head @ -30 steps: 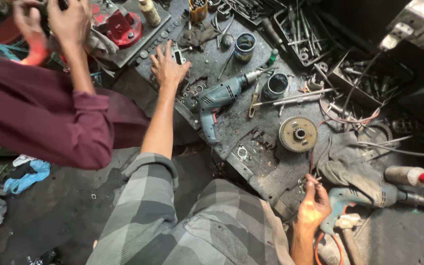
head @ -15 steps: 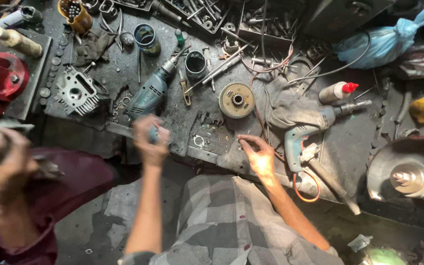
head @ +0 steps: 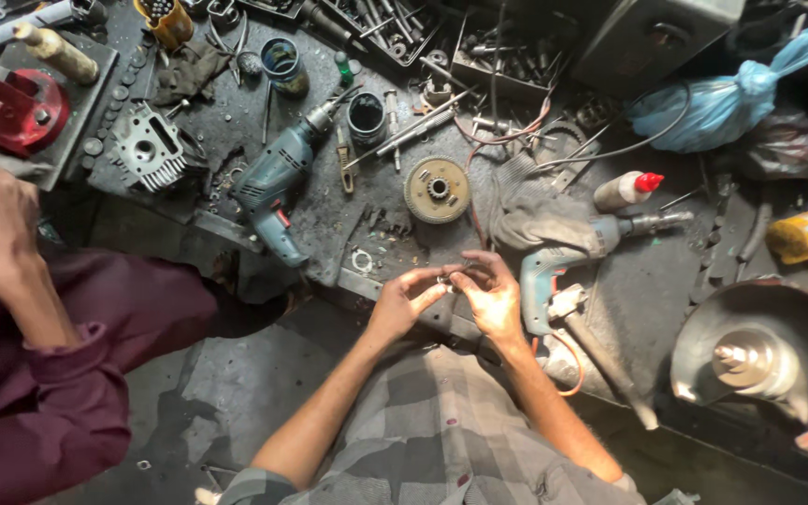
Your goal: The person wipes a small engine cylinder head with a rag at a cluttered workbench, turning it to clean different surfaces. They then sit on the floor, pick up and compare engine cylinder blocks, and finally return to the bench to handle the cleaned parts.
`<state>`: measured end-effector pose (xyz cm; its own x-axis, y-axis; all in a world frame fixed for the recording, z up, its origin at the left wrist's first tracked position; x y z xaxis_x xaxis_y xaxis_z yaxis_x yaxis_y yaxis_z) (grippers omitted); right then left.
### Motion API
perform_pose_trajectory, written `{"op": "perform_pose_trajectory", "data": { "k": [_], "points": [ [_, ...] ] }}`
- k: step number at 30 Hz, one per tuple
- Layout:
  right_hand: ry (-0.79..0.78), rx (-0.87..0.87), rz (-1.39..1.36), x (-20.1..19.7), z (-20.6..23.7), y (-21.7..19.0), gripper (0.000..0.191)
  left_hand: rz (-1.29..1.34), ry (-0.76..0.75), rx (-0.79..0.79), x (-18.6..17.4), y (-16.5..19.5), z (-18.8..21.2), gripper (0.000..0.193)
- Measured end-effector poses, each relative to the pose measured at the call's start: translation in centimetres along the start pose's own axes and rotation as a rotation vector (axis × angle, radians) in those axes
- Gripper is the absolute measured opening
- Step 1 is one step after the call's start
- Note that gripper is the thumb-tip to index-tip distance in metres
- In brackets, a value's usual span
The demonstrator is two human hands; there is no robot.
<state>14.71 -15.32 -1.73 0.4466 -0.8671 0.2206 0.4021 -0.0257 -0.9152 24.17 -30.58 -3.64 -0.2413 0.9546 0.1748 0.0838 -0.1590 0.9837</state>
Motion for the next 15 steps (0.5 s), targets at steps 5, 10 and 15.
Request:
{"op": "perform_pose_trajectory", "data": {
  "k": [5, 10, 15],
  "points": [
    [0.048, -0.046, -0.054, -4.9, 1.4, -1.2, 0.038, 0.206, 0.017, -0.031, 4.5, -1.6, -0.1, 0.029],
    [0.149, 0.142, -0.258, -9.1, 2.5, -1.7, 0.041, 0.220, 0.020, -0.076, 8.1, -2.7, -1.0, 0.023],
    [0.010, 0.094, -0.535, -11.6, 2.2, -2.6, 0.039, 0.466, 0.095, -0.172, 11.0, -2.3, -2.1, 0.026]
  ]
}}
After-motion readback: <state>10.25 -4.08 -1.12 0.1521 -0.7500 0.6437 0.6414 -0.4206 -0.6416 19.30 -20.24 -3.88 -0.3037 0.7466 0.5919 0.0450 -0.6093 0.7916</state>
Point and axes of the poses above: each hand's wrist, its own z-axis away from the middle knuckle, its own x-axis out of the palm, y = z × x, the point moved 2 cm from there along -z, towards the middle knuckle, and after that the axes turned 11 degrees about x, right-handed, at the moved point
